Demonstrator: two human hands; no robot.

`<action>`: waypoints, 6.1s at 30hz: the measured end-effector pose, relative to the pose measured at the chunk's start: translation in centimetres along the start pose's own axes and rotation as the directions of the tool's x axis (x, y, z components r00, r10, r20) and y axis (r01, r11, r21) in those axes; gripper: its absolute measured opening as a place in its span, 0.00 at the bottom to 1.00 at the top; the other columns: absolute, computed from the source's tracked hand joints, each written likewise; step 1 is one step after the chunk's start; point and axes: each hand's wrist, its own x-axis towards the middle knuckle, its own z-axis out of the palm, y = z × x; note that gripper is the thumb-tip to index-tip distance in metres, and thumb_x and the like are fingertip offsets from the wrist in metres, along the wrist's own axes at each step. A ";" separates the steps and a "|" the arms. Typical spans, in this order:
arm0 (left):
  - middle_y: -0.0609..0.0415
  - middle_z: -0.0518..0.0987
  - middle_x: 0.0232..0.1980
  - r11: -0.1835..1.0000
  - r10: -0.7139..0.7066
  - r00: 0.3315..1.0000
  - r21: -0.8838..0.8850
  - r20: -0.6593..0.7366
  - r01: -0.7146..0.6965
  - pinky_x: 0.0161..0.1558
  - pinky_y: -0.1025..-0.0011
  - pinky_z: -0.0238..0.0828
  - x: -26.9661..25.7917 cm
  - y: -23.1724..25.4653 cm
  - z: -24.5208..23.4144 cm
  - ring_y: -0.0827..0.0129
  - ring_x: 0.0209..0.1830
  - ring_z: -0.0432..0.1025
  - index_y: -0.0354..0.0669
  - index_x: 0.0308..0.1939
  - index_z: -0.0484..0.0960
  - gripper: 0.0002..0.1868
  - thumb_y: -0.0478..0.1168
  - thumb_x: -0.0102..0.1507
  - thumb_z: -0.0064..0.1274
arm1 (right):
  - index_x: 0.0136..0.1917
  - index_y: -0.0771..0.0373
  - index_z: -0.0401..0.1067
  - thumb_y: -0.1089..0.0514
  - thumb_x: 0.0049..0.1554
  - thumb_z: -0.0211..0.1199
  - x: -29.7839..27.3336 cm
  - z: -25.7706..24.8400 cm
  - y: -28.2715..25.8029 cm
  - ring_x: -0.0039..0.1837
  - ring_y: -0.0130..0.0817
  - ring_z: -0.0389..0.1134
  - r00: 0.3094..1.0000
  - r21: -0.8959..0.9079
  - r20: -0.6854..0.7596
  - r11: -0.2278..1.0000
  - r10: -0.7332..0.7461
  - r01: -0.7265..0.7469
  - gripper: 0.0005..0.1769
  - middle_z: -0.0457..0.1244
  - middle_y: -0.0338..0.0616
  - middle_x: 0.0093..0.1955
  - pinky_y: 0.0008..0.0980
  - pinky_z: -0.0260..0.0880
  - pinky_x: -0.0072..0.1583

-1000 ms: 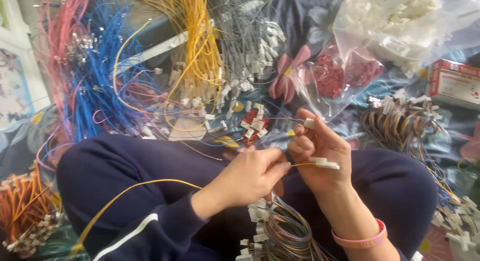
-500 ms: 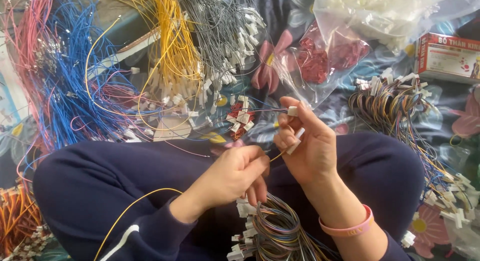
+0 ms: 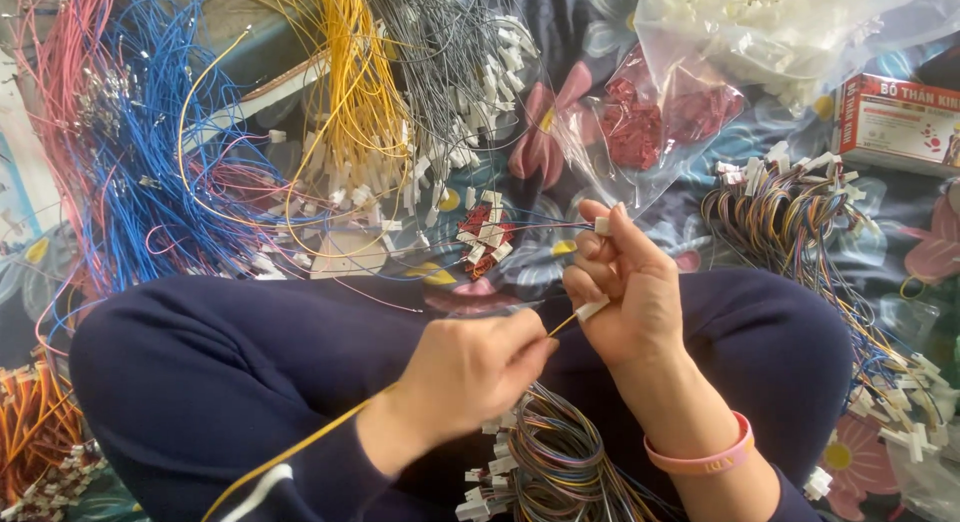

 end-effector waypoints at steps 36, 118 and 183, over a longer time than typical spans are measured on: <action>0.63 0.76 0.25 0.756 -0.058 0.943 -0.603 0.327 0.255 0.32 0.79 0.62 3.6 0.0 -3.0 0.80 0.25 0.65 0.47 0.26 0.78 0.06 0.41 0.58 0.54 | 0.46 0.65 0.65 0.54 0.56 0.54 0.8 -1.0 0.1 0.22 0.16 0.35 0.988 0.088 0.025 0.985 0.150 -0.151 0.12 0.48 0.36 0.28 0.16 0.32 0.25; 0.55 0.68 0.20 0.938 -0.199 0.973 -0.311 -0.119 0.154 0.34 0.67 0.59 1.0 2.6 2.5 0.61 0.22 0.63 0.44 0.23 0.66 0.09 0.31 0.54 0.49 | 0.42 0.65 0.68 0.54 0.55 0.55 0.2 -1.0 1.0 0.21 0.18 0.33 0.999 0.075 -0.031 0.997 0.037 -0.034 0.11 0.51 0.36 0.25 0.17 0.30 0.24; 0.54 0.81 0.35 0.972 -0.195 0.947 -0.080 0.256 0.221 0.38 0.63 0.64 -1.3 -6.3 -7.8 0.60 0.34 0.73 0.47 0.35 0.81 0.09 0.41 0.60 0.44 | 0.59 0.71 0.65 0.72 0.52 0.64 -1.9 4.2 -3.0 0.65 0.53 0.57 0.344 -0.405 0.914 -0.505 -0.214 0.762 0.21 0.60 0.55 0.57 0.49 0.52 0.69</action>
